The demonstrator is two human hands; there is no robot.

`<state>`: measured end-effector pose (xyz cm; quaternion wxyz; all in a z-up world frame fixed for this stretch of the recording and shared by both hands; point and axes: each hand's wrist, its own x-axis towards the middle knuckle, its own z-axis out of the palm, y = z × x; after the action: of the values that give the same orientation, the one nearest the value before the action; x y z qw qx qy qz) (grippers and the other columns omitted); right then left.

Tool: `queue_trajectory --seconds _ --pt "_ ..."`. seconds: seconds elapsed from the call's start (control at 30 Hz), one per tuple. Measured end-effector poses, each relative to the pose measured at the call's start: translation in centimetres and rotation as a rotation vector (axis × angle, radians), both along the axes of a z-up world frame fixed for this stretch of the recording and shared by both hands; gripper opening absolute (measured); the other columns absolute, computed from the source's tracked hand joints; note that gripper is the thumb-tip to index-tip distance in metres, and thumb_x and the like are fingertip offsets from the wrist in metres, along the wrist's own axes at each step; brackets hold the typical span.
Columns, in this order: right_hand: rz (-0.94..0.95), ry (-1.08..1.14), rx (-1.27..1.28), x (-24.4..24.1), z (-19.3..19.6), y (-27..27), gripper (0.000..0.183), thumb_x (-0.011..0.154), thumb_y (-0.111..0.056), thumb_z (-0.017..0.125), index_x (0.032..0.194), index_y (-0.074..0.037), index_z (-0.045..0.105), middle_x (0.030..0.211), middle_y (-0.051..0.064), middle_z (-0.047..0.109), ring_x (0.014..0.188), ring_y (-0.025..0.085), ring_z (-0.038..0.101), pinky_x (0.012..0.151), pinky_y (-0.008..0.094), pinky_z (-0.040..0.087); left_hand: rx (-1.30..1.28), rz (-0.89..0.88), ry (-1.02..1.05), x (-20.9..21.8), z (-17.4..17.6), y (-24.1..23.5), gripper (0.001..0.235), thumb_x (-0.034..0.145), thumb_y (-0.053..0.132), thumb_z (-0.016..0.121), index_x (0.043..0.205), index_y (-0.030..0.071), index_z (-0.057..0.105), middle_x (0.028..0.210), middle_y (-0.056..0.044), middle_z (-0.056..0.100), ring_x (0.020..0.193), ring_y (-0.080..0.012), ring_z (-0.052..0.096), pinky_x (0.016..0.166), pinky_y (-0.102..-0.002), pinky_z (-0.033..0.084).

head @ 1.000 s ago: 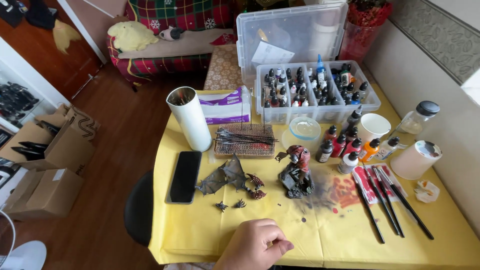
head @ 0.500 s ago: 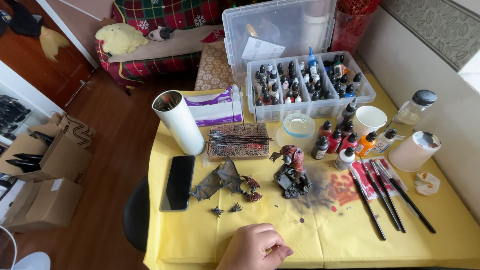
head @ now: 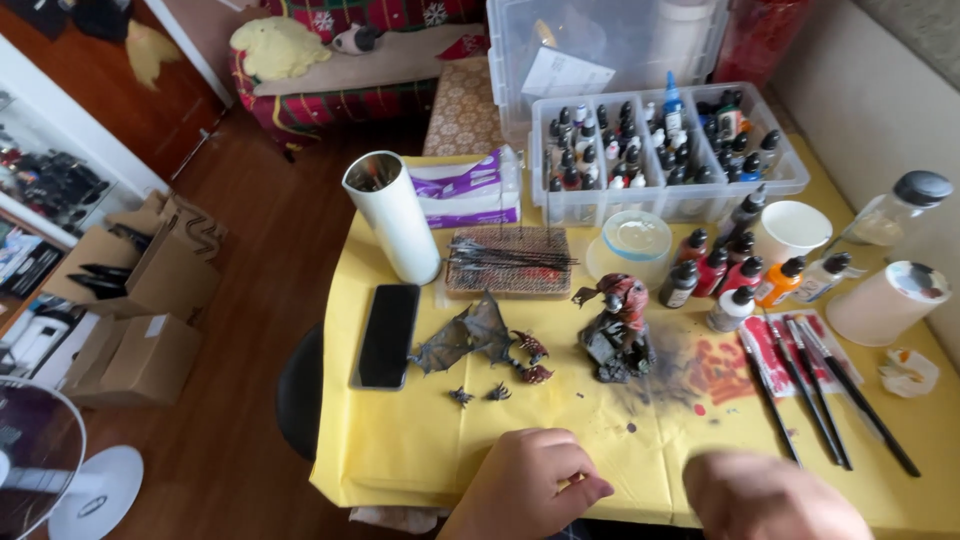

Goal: The person is inspecting and assembling components of a miniature fantasy figure at a hobby desk.

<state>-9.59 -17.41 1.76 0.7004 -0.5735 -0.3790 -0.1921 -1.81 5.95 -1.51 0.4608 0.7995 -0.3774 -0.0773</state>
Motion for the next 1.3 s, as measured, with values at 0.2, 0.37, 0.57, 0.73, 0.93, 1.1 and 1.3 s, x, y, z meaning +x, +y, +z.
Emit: queue_trajectory --seconds 0.2,0.37,0.57,0.73,0.93,1.1,1.3 --pt "-0.734 0.57 -0.203 1.3 -9.4 -3.3 0.024 0.097 -0.013 0.066 0.075 -0.004 0.063 0.073 0.002 0.061 0.071 0.012 0.054 0.071 0.025 0.043 -0.129 0.042 -0.206 0.5 -0.6 1.8 0.015 0.094 0.016 0.077 0.082 0.007 0.073 0.077 -0.003 0.068 0.062 -0.0159 0.061 0.056 -0.031 0.049" --pt "-0.855 0.696 0.005 1.1 -10.9 -3.5 0.007 0.097 0.008 0.062 0.103 0.008 0.066 0.094 0.015 0.069 0.089 0.019 0.064 0.086 0.028 0.054 -0.054 0.512 -0.481 3.3 -2.8 6.5 0.014 0.092 0.007 0.064 0.1 0.005 0.076 0.096 -0.008 0.076 0.085 -0.0233 0.073 0.075 -0.035 0.06" --pt "-0.906 0.76 -0.044 1.1 -9.6 -2.4 0.008 0.096 0.006 0.066 0.103 0.007 0.069 0.097 0.014 0.072 0.091 0.017 0.065 0.086 0.026 0.053 0.217 0.575 -0.336 4.8 -3.0 9.5 0.023 0.092 0.006 0.062 0.111 0.006 0.076 0.111 -0.003 0.076 0.091 -0.0197 0.075 0.076 -0.032 0.063" --pt "-0.93 0.765 -0.165 1.1 -9.5 -2.6 0.01 0.093 0.003 0.07 0.102 0.005 0.072 0.092 0.01 0.073 0.087 0.014 0.063 0.081 0.025 0.051 0.363 0.541 -0.207 5.2 -3.4 9.2 0.028 0.094 0.018 0.062 0.119 0.011 0.073 0.116 0.002 0.073 0.089 -0.0218 0.074 0.074 -0.037 0.06" --pt "-0.94 0.756 -0.27 1.1 -9.5 -2.9 0.012 0.09 -0.002 0.072 0.101 0.002 0.074 0.087 0.007 0.074 0.084 0.012 0.065 0.08 0.026 0.053 0.364 0.56 -0.178 5.3 -3.7 9.1 0.013 0.091 0.022 0.068 0.1 0.014 0.074 0.104 0.004 0.073 0.083 -0.02 0.073 0.067 -0.037 0.057" --pt "-0.964 0.727 -0.38 1.3 -9.6 -3.1 0.01 0.089 -0.007 0.073 0.098 -0.003 0.076 0.085 0.003 0.075 0.083 0.01 0.066 0.08 0.026 0.053 -0.012 0.534 -0.192 4.2 -3.6 8.2 0.008 0.088 0.008 0.07 0.095 0.005 0.07 0.098 -0.007 0.072 0.075 -0.0167 0.069 0.066 -0.028 0.059" --pt "-0.896 0.435 -0.374 2.1 -9.4 -1.4 0.007 0.089 -0.013 0.072 0.092 -0.007 0.074 0.089 0.001 0.076 0.085 0.012 0.071 0.085 0.026 0.054 -0.384 0.335 -0.423 1.4 -0.4 3.1 0.01 0.087 0.001 0.075 0.093 0.002 0.068 0.094 -0.012 0.075 0.088 -0.0243 0.075 0.076 -0.031 0.066"
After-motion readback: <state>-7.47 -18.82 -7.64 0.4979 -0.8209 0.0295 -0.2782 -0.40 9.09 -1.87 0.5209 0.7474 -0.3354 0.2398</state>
